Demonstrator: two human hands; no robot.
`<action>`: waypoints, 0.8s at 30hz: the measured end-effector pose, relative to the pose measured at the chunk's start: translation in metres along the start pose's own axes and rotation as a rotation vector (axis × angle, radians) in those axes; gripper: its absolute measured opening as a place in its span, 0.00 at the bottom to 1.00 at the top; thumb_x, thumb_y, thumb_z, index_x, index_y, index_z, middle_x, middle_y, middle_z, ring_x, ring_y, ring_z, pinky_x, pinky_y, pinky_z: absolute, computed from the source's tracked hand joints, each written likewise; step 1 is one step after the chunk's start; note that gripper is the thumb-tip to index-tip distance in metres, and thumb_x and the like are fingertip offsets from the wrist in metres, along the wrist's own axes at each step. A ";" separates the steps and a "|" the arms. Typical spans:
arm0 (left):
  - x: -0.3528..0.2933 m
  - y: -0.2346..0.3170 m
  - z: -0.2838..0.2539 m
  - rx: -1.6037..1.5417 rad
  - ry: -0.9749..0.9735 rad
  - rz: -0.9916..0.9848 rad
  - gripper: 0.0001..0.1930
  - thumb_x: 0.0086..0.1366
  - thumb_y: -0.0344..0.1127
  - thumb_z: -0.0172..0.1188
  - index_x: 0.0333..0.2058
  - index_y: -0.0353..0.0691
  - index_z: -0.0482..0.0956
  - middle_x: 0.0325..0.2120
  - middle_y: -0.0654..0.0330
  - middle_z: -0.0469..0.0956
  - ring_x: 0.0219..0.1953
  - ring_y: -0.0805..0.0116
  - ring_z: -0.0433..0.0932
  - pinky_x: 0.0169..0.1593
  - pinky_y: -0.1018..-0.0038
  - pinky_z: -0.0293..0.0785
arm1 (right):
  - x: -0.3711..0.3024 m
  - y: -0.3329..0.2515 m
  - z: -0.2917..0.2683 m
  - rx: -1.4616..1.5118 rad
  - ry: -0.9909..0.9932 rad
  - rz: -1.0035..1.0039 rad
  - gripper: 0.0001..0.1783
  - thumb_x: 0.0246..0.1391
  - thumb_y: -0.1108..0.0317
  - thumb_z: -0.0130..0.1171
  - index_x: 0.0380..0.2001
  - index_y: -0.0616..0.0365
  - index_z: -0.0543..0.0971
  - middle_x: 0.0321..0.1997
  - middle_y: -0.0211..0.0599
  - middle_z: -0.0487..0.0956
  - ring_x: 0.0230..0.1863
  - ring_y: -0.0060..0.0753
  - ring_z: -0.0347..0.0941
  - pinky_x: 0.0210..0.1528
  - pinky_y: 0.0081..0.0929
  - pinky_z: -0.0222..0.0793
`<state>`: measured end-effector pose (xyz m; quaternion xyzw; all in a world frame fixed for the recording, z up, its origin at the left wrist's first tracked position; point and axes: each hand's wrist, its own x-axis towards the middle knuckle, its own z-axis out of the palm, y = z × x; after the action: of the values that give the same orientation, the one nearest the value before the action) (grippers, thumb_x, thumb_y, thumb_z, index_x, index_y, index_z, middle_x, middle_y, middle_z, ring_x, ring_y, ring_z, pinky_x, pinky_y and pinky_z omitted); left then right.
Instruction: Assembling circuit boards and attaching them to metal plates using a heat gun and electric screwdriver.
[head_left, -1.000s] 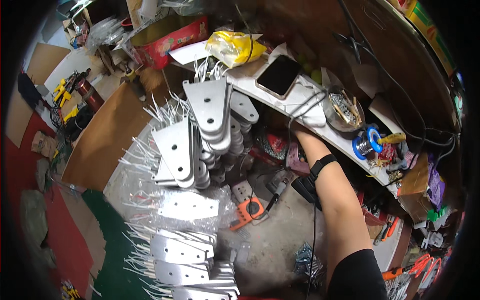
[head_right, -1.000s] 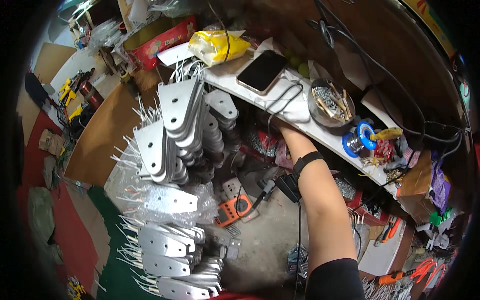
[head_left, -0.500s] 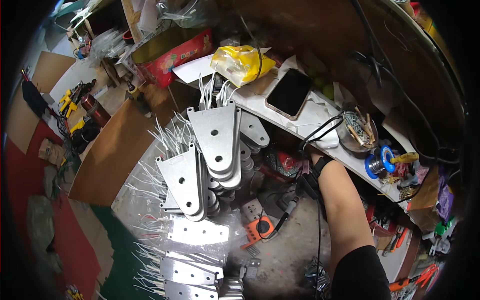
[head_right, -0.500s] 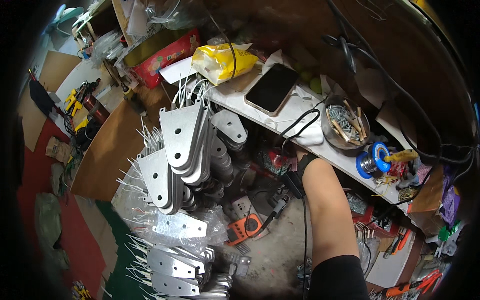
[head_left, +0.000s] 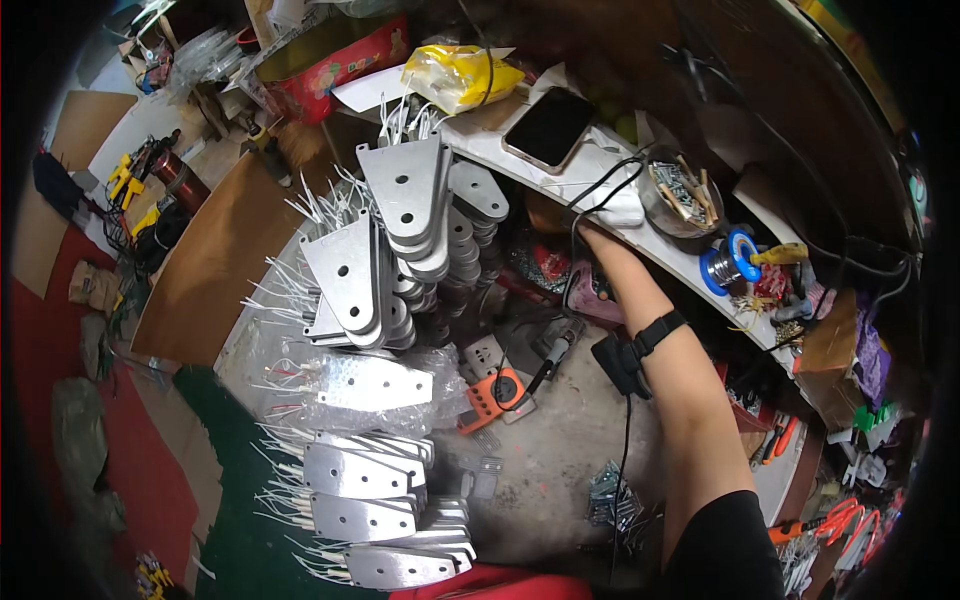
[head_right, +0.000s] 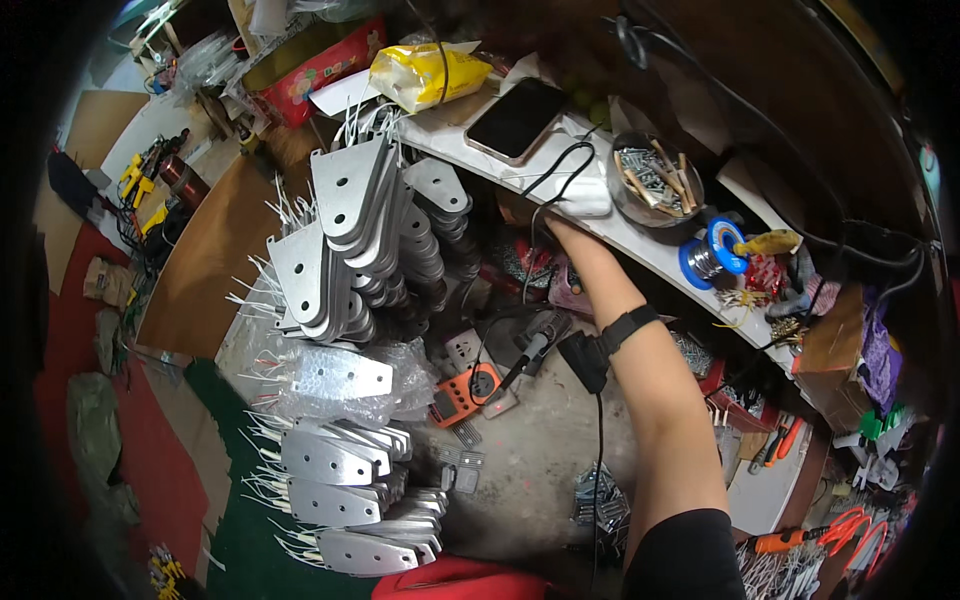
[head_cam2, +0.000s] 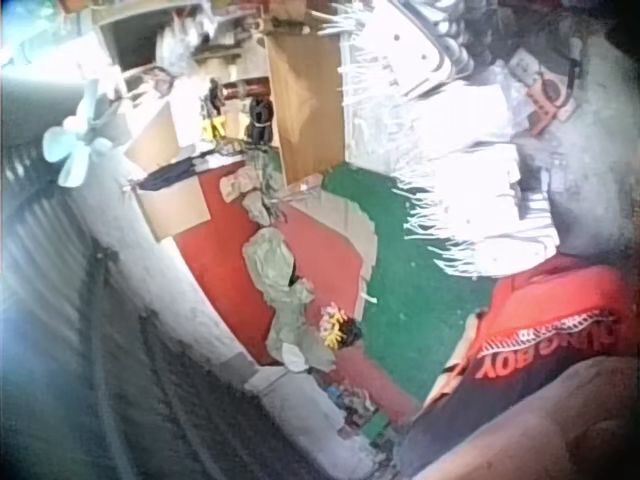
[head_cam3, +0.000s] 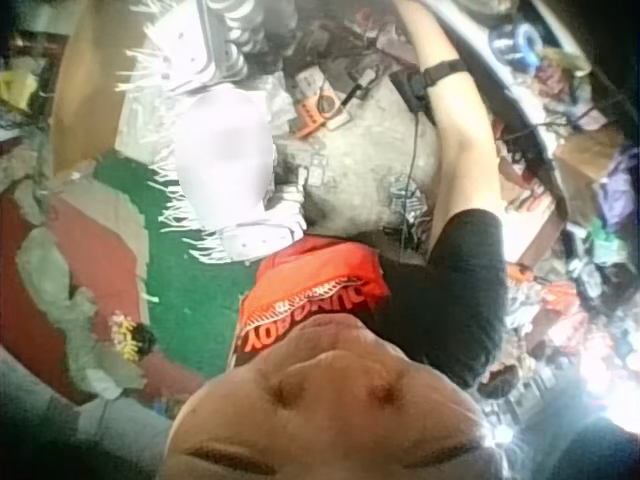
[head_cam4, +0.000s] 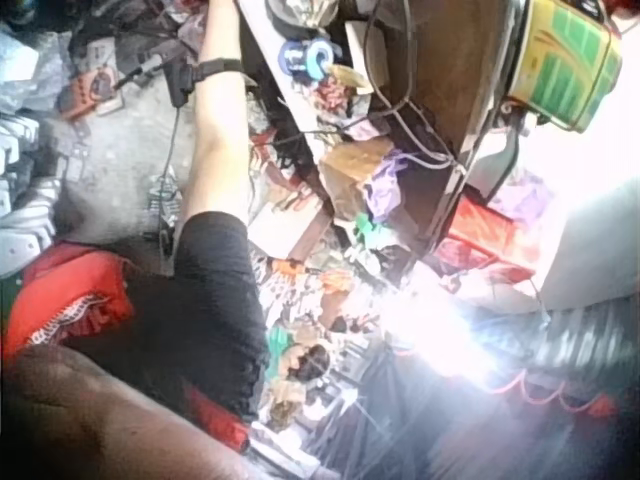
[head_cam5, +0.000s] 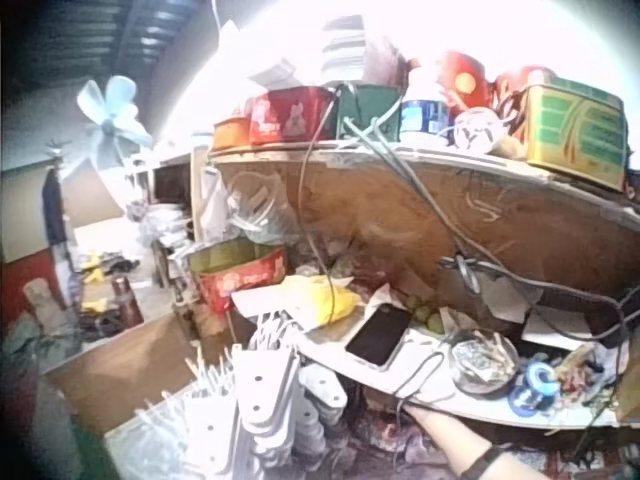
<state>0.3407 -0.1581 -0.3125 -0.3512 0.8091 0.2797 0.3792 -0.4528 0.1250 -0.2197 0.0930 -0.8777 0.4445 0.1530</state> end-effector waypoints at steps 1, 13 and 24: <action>-0.001 0.006 0.001 -0.008 0.000 0.003 0.20 0.53 0.46 0.59 0.45 0.47 0.81 0.41 0.49 0.81 0.46 0.54 0.80 0.50 0.61 0.74 | -0.009 -0.006 0.010 0.014 0.019 0.002 0.22 0.57 0.56 0.57 0.47 0.62 0.79 0.50 0.45 0.80 0.51 0.43 0.75 0.54 0.33 0.68; 0.010 0.070 -0.020 -0.060 0.017 0.071 0.20 0.54 0.46 0.59 0.44 0.47 0.82 0.41 0.49 0.81 0.46 0.54 0.80 0.50 0.61 0.74 | -0.088 -0.104 -0.082 0.309 -0.005 0.573 0.33 0.39 0.47 0.71 0.36 0.71 0.81 0.40 0.51 0.82 0.42 0.40 0.78 0.48 0.29 0.70; -0.021 0.094 -0.024 -0.097 -0.029 0.042 0.20 0.54 0.46 0.59 0.44 0.46 0.82 0.41 0.48 0.81 0.46 0.54 0.80 0.50 0.61 0.74 | -0.169 -0.122 -0.118 0.221 0.338 0.205 0.48 0.37 0.58 0.73 0.61 0.64 0.62 0.56 0.57 0.66 0.59 0.55 0.62 0.62 0.44 0.58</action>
<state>0.2677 -0.1117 -0.2648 -0.3480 0.7962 0.3316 0.3674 -0.2360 0.1528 -0.1216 -0.0561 -0.7903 0.5605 0.2409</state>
